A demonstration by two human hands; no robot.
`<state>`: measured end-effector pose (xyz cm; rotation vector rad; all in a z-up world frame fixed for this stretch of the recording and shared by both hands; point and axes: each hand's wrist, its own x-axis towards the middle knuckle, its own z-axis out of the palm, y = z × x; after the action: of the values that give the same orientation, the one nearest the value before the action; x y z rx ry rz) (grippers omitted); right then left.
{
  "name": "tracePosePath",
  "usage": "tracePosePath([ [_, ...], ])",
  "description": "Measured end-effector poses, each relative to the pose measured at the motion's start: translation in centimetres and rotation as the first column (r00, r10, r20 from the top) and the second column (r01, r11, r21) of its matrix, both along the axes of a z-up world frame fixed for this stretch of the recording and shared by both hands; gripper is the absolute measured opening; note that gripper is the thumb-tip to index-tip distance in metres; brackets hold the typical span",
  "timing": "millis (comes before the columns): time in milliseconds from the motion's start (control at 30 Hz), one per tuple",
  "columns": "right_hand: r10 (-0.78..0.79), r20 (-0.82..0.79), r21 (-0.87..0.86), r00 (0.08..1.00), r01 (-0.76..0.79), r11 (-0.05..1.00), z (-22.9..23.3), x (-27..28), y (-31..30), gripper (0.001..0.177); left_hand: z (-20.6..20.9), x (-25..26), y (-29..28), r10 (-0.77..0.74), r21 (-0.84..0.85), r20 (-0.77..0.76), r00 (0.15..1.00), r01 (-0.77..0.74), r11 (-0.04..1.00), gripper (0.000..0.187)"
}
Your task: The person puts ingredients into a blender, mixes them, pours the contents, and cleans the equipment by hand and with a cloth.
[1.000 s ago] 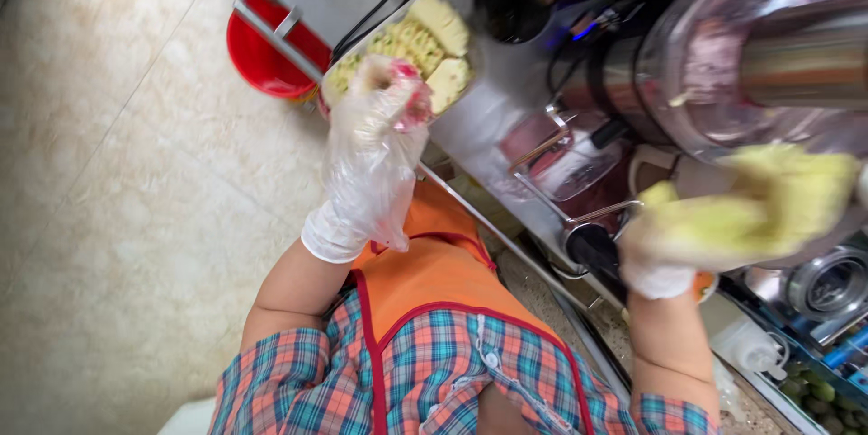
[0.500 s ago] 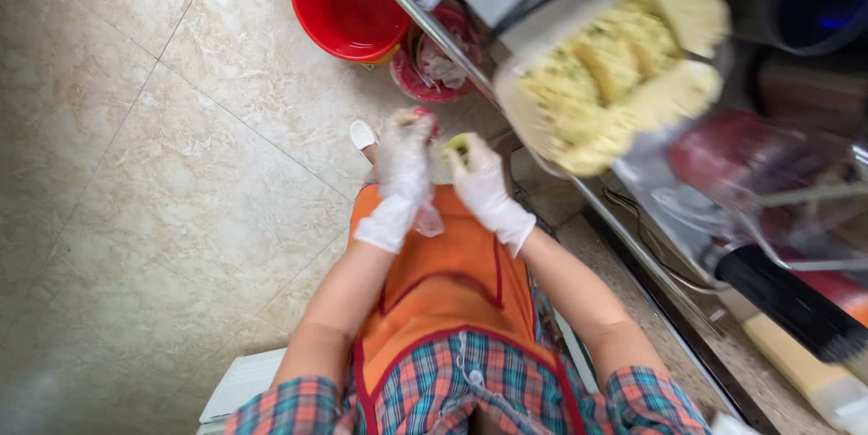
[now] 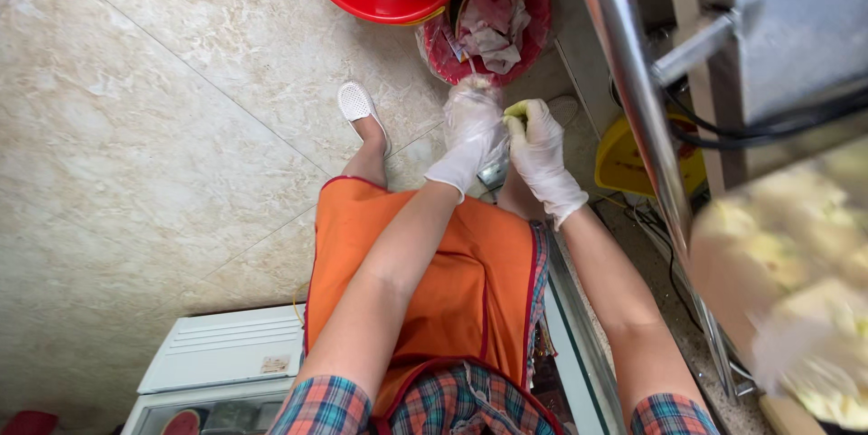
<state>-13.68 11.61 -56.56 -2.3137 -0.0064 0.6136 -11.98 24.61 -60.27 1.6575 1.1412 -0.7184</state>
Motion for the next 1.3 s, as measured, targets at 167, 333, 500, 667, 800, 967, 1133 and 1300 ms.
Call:
tracePosePath([
  [167, -0.040, -0.025, -0.028, 0.999, 0.040, 0.999, -11.5, -1.2, -3.0, 0.011, -5.3, -0.8, -3.3, -0.307, -0.005, 0.034, 0.951, 0.308, 0.951, 0.026],
  [333, -0.158, -0.198, -0.191, 0.968, 0.120, 0.974, -19.4, 1.4, -7.4, 0.005, -5.2, -2.6, -3.2, -0.234, -0.125, 0.436, 0.869, 0.316, 0.941, 0.044],
  [500, -0.276, -0.032, -0.185, 0.961, 0.266, 0.946, -13.1, 6.0, -2.6, 0.022, -7.9, -1.6, 0.7, 0.349, -0.545, 0.367, 0.862, -0.105, 0.832, 0.042],
  [667, -0.088, 0.099, 0.138, 0.991, 0.074, 0.988, -7.8, 4.6, 4.4, 0.051, -10.3, 0.0, 0.7, 0.348, -0.533, 0.225, 0.910, -0.184, 0.826, 0.042],
  [800, -0.378, -0.187, -0.312, 0.907, 0.309, 0.898, -15.7, 5.4, 1.5, 0.021, -7.0, -1.0, 1.1, 0.051, -0.360, 0.444, 0.895, 0.125, 0.924, 0.061],
  [967, -0.065, 0.081, -0.289, 0.995, 0.086, 0.954, -21.7, 6.1, -0.4, 0.036, -2.6, -3.3, 7.0, 0.064, -0.306, 0.484, 0.873, 0.100, 0.947, 0.053],
  [1133, 0.371, -0.160, -0.463, 0.915, -0.402, 0.790, -26.9, 5.9, 3.7, 0.069, -3.7, -5.8, 10.5, 0.243, -0.478, 0.285, 0.927, -0.083, 0.875, 0.049],
  [1300, 0.239, -0.323, -0.403, 0.916, -0.362, 0.841, -28.3, 8.3, 4.9, 0.068, -5.5, -7.8, 10.7, 0.435, -0.612, 0.097, 0.895, -0.291, 0.736, 0.046],
])
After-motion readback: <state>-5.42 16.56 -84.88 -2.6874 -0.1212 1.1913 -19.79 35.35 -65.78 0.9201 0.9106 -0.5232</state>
